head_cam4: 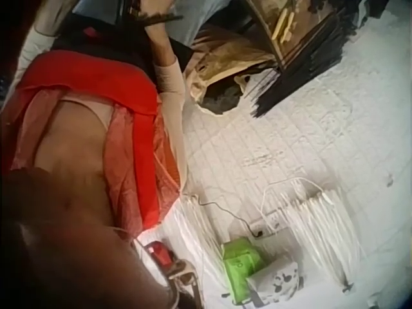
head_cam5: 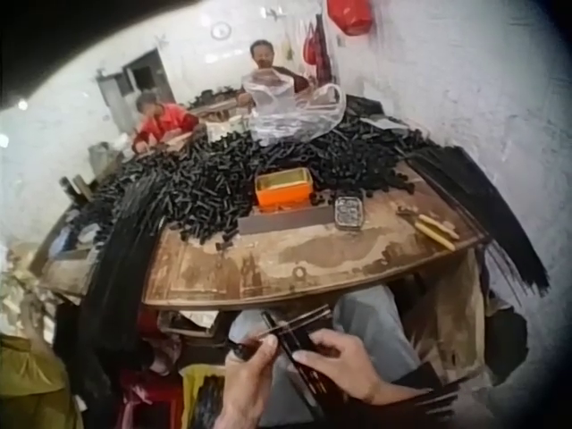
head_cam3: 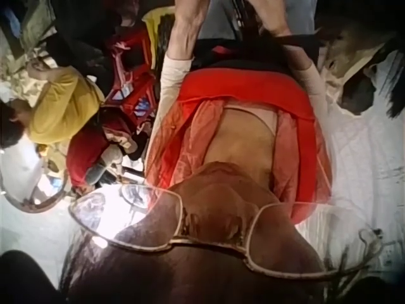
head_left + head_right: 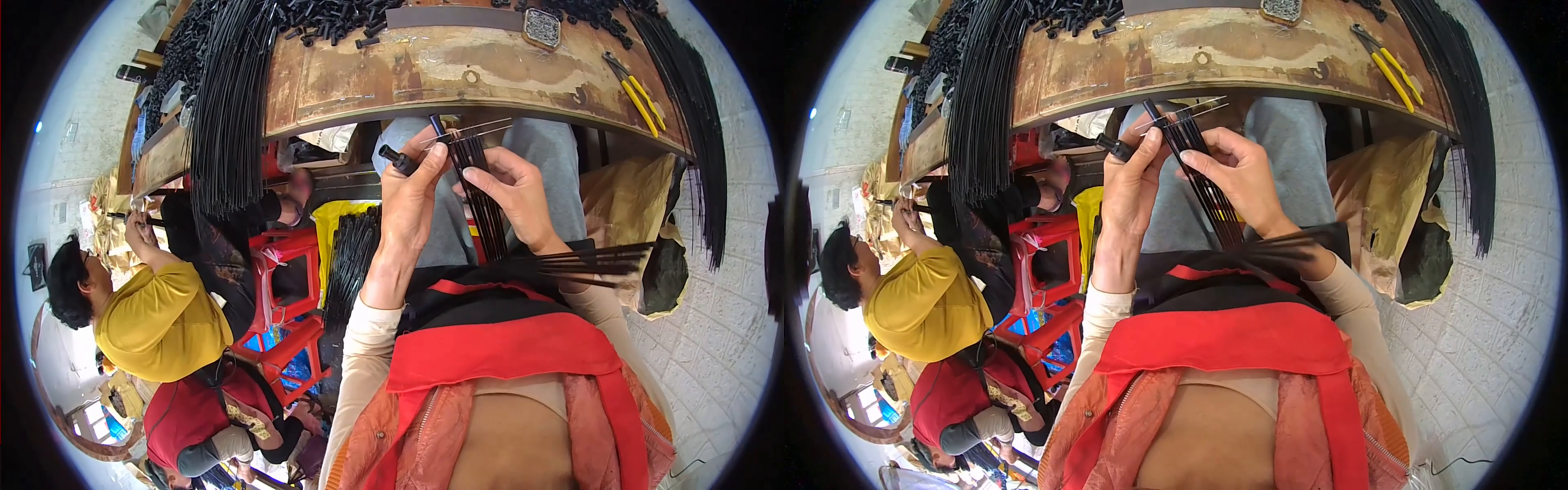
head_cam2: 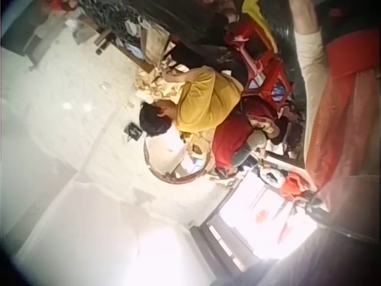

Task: Assemble bundles of black rods and secure them into a component base using pliers.

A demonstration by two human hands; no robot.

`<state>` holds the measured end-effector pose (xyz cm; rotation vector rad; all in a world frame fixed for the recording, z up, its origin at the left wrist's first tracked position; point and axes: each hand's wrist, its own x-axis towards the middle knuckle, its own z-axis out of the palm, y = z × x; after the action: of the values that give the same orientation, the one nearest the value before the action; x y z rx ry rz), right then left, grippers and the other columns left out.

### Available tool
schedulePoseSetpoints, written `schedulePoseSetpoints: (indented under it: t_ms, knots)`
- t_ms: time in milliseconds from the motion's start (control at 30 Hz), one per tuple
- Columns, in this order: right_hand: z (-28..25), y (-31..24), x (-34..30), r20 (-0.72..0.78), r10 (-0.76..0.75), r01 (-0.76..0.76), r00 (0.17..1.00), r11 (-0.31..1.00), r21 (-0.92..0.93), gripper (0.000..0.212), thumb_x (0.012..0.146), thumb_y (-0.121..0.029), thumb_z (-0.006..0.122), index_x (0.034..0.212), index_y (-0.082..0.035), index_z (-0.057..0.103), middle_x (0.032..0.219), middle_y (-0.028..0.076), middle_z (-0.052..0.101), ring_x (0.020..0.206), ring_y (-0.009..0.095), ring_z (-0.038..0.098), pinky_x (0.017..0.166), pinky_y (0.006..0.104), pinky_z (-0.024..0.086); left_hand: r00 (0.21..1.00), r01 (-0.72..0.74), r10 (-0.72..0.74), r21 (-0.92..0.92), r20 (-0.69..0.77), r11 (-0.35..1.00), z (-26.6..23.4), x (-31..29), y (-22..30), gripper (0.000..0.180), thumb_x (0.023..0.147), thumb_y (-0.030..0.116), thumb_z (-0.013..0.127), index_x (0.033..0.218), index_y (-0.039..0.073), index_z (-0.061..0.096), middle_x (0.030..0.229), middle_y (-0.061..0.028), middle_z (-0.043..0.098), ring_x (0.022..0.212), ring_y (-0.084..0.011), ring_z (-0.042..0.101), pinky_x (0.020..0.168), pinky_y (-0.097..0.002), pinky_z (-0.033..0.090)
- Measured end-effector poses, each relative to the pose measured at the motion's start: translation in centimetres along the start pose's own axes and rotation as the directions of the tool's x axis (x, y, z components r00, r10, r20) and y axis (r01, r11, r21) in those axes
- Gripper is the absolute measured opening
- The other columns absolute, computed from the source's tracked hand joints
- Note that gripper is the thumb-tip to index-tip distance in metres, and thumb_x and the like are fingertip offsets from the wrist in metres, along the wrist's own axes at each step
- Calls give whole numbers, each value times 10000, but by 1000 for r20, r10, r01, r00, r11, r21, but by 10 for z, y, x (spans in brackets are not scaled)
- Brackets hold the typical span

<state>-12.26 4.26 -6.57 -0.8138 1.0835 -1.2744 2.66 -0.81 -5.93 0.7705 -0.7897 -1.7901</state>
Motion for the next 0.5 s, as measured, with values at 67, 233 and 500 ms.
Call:
schedulePoseSetpoints:
  t_ms: [67,233,500]
  knots:
    - [-1,-3,0,22,5,-4,1000,999,-47,227,911,-147,656,1068,10,612,904,68,668,802,143,671,714,263,539,1000,-6,7,-22,12,1000,1,0,-2,329,919,90,633,1231,-6,592,1133,-86,655,1026,-156,609,932,-318,467]
    - [-10,-1,3,104,46,-53,994,997,65,241,930,-139,626,1114,15,603,907,72,670,799,152,672,710,268,539,998,57,-54,-89,32,994,3,-2,-5,359,929,118,628,1263,-2,570,1135,-83,652,1038,-150,600,953,-315,448]
    - [-6,-2,-3,139,27,-26,990,1000,-6,262,944,-148,607,1140,25,588,900,77,671,805,157,671,727,265,535,999,41,-40,-59,13,997,4,-7,-3,418,935,126,623,1315,-9,513,1146,-88,642,1043,-152,600,953,-309,458]
